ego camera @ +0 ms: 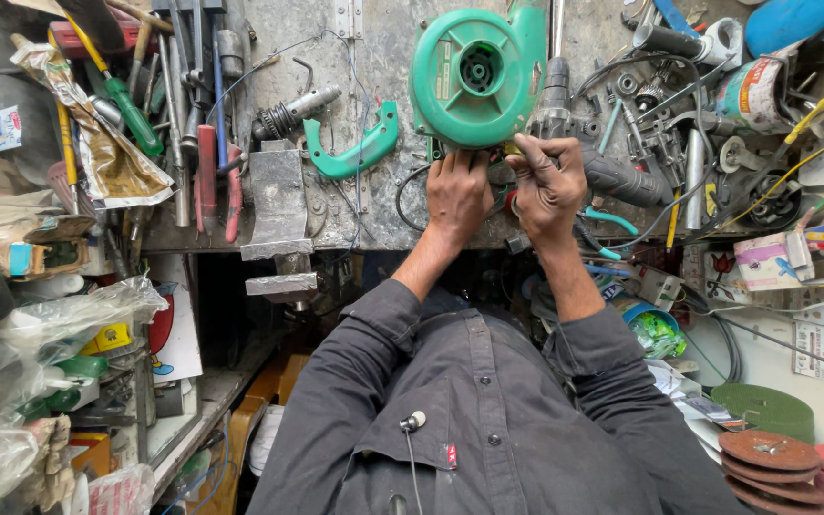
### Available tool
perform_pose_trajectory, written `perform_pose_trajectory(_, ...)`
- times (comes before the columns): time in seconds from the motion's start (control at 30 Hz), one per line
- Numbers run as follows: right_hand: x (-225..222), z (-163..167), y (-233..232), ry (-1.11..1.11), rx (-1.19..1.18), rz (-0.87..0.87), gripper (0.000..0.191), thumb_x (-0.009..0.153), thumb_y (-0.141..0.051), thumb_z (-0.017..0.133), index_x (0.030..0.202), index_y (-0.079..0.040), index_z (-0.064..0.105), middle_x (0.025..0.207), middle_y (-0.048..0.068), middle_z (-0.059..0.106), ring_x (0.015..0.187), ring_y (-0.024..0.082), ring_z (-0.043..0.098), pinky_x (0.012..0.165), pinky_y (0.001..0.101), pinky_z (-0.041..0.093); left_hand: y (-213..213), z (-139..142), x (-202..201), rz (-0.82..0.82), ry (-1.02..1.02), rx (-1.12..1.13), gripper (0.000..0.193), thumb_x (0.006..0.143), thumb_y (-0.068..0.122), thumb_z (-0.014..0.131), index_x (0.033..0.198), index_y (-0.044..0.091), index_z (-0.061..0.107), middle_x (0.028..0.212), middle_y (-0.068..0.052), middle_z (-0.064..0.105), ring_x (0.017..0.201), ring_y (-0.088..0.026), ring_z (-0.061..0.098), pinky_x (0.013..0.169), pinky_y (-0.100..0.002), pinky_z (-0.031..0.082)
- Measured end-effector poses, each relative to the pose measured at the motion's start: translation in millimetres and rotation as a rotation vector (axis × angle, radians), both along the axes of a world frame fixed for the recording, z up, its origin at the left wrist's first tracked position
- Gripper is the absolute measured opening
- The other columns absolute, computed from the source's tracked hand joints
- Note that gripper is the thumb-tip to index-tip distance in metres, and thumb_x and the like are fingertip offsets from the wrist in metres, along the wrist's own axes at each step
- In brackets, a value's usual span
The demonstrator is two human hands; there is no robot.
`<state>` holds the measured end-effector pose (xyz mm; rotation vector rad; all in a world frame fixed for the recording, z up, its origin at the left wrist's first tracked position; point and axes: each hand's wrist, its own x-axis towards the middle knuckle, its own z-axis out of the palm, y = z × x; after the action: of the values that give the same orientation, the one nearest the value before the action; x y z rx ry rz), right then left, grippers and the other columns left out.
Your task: The person repairs a small green electric blower motor on a cluttered workbench. They handle the motor's wiring and base, use a screwdriver to loosen and tighten fasteners, wrap a section with tape, and reposition the blower while working on its underside.
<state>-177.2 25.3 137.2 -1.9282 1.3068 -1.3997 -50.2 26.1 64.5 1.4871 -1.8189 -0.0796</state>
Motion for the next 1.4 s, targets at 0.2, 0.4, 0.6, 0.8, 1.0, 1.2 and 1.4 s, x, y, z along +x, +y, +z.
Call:
perform_pose_trajectory(0.2,-6.7,-3.1,-1.0,0.102,-0.054,-0.026,0.037,0.099,0.013,0.072,0.133,-0.001,0.070,0.123,0.013,0.060,0.110,0.020,0.066,0.092,0.0307,0.062,-0.1,1.7,0.5,0.002,-0.005,0.018,0.027,0.081,0.010,0.067,0.106,0.004,0.069,0.100,-0.012,0.061,0.091,-0.030,0.062,0.078,-0.042,0.047)
perform_pose_trajectory(0.4,-9.9,0.0,-0.6,0.065,0.001,0.017,0.033,0.101,0.016,0.067,0.129,-0.001,0.070,0.123,0.014,0.070,0.107,0.018,0.071,0.090,0.0307,0.063,0.4,2.7,0.6,-0.012,-0.002,0.022,0.024,0.087,0.018,0.070,0.107,0.005,0.069,0.099,-0.012,0.061,0.089,-0.029,0.061,0.076,-0.043,0.045)
perform_pose_trajectory(0.6,-6.7,1.8,-4.1,0.051,-0.052,0.027,0.029,0.100,0.011,0.071,0.126,-0.002,0.068,0.120,0.013,0.068,0.105,0.020,0.072,0.089,0.0316,0.064,0.7,0.2,1.2,-0.024,-0.039,0.058,0.031,0.087,0.025,0.073,0.111,0.005,0.067,0.100,-0.011,0.060,0.092,-0.029,0.061,0.078,-0.043,0.045)
perform_pose_trajectory(0.8,-12.5,3.9,-6.8,0.211,-0.077,0.127,0.029,0.100,0.011,0.069,0.124,-0.002,0.058,0.128,0.016,0.068,0.115,0.032,0.071,0.094,0.0383,0.059,1.8,-1.3,3.4,-0.023,-0.113,0.037,0.030,0.085,0.015,0.069,0.113,0.004,0.067,0.104,-0.012,0.060,0.093,-0.029,0.060,0.078,-0.042,0.045)
perform_pose_trajectory(1.0,-16.8,-9.6,-8.4,0.144,-0.062,0.092,0.030,0.100,0.012,0.068,0.124,-0.003,0.060,0.122,0.017,0.072,0.110,0.029,0.074,0.091,0.0369,0.062,0.4,-4.4,3.3,-0.038,-0.103,0.055,0.028,0.083,0.013,0.066,0.110,0.003,0.066,0.101,-0.013,0.058,0.091,-0.029,0.059,0.077,-0.042,0.044)
perform_pose_trajectory(1.2,-8.4,-14.1,0.3,0.115,-0.077,-0.024,0.029,0.101,0.006,0.072,0.127,-0.003,0.063,0.117,0.018,0.073,0.103,0.023,0.075,0.087,0.0362,0.063,-0.5,-5.0,1.7,-0.032,-0.119,0.065,0.024,0.086,0.013,0.066,0.108,0.003,0.067,0.098,-0.012,0.058,0.089,-0.029,0.059,0.075,-0.042,0.044)
perform_pose_trajectory(1.4,-6.5,-15.3,-0.6,0.157,-0.055,-0.086,0.032,0.101,-0.003,0.080,0.128,-0.006,0.062,0.110,0.014,0.074,0.100,0.023,0.076,0.083,0.0349,0.059,-0.4,-1.8,1.8,-0.019,-0.091,0.022,0.027,0.084,0.013,0.064,0.108,0.002,0.067,0.099,-0.012,0.059,0.090,-0.029,0.060,0.075,-0.041,0.044)
